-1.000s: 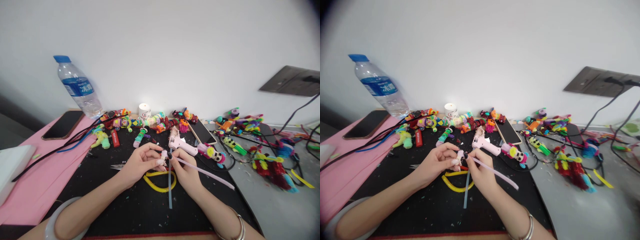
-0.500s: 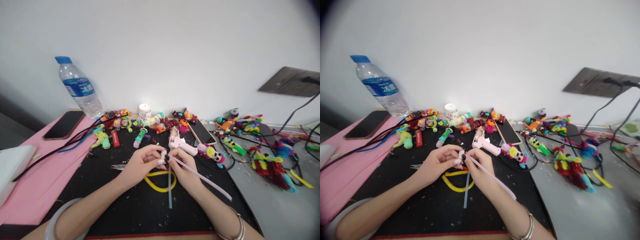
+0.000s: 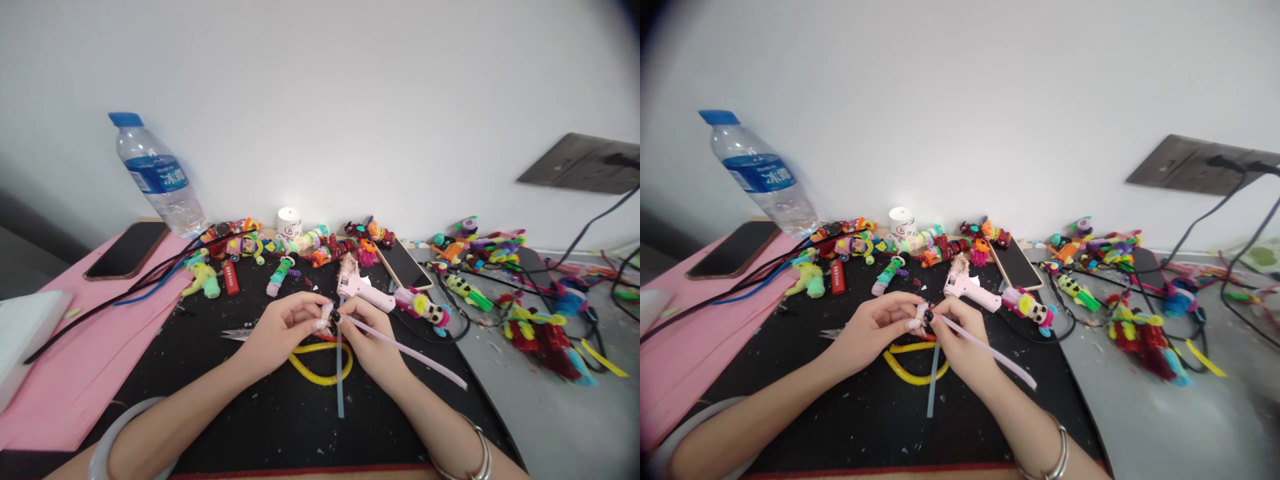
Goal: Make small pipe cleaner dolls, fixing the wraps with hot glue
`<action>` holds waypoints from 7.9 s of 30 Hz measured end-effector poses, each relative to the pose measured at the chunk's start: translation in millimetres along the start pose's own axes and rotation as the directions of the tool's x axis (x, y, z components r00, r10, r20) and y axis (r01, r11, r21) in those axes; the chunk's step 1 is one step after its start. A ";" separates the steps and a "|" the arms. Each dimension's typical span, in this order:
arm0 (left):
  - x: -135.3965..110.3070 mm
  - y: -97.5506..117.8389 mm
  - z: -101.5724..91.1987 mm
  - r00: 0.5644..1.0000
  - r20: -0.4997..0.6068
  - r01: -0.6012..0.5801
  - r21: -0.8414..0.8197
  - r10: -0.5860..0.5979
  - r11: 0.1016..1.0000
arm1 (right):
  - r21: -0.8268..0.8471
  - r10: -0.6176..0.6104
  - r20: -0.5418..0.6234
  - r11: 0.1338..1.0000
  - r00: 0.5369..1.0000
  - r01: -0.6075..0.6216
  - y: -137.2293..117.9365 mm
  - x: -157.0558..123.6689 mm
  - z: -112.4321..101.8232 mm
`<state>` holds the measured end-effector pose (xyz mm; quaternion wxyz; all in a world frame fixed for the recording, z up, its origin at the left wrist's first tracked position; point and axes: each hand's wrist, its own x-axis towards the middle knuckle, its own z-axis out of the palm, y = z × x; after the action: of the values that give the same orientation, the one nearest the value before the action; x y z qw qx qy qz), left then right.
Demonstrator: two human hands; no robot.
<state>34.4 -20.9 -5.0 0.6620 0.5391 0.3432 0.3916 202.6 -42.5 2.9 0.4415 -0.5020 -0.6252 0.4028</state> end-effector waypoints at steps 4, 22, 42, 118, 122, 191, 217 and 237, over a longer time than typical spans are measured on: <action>-1.6 -1.4 0.3 1.000 -0.030 -0.001 0.069 0.003 0.998 | -0.033 -0.002 0.008 0.999 1.000 0.002 3.7 -2.1 0.8; -5.3 -2.8 0.7 0.911 0.074 -0.343 0.684 0.406 0.644 | -0.284 -0.219 -0.031 0.937 0.975 0.202 6.9 -5.7 4.6; -6.5 -10.2 2.8 0.882 0.112 -0.383 0.735 0.457 0.559 | -0.315 -0.232 -0.070 0.928 0.970 0.199 6.2 -7.2 9.4; 15.8 6.6 -28.3 0.945 -0.280 0.115 -0.195 -0.168 0.974 | -0.320 -0.188 -0.035 0.933 0.982 0.167 34.8 14.9 -21.7; 15.4 5.1 -29.0 0.945 -0.282 0.110 -0.210 -0.168 0.972 | -0.345 -0.195 -0.034 0.923 0.980 0.172 35.9 14.8 -22.1; 1.8 5.1 -27.2 0.939 0.168 -0.333 0.654 0.300 0.679 | 0.054 -0.078 -0.097 0.995 0.992 0.083 5.7 10.8 9.9; 4.9 -0.7 -22.3 0.958 -0.168 -0.067 0.660 0.234 0.748 | -0.166 -0.365 0.012 0.918 0.931 0.362 -0.6 6.7 7.5; 4.5 3.0 -17.4 0.942 -0.258 -0.032 0.565 0.214 0.824 | -0.315 -0.492 0.190 0.789 0.850 0.527 1.7 5.1 10.1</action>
<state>20.7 -8.9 -5.4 0.3884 0.6601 0.5053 0.3976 192.9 -37.7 -0.9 0.4043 -0.3656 -0.8204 0.1728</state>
